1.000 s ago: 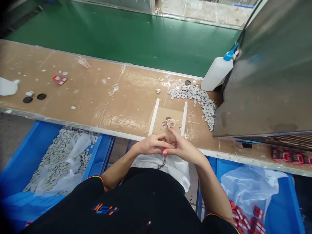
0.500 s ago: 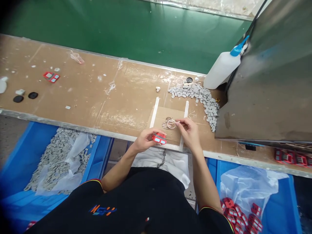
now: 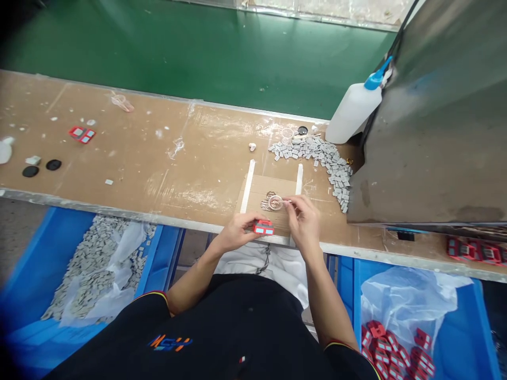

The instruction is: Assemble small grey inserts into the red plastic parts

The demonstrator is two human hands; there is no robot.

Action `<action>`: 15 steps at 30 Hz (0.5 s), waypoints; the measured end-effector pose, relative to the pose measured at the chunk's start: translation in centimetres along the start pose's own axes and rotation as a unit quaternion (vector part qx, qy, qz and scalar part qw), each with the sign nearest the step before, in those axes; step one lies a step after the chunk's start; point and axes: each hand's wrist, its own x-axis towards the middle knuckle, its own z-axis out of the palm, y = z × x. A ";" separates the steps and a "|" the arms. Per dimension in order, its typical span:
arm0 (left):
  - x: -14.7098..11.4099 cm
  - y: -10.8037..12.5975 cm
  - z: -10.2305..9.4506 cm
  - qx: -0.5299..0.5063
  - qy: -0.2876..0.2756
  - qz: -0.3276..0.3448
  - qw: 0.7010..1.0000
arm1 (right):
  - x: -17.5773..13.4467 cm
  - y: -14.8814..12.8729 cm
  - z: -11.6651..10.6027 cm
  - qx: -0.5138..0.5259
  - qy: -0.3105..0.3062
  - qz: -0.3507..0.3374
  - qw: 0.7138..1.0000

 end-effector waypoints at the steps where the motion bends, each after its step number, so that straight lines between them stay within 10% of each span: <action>1: 0.0 0.0 0.0 0.011 -0.001 0.002 1.000 | -0.4 0.0 -0.3 0.016 0.012 0.016 1.000; 15: 0.0 0.0 0.3 0.105 0.002 0.018 0.994 | -4.0 -2.1 -1.1 0.046 -0.007 -0.009 0.999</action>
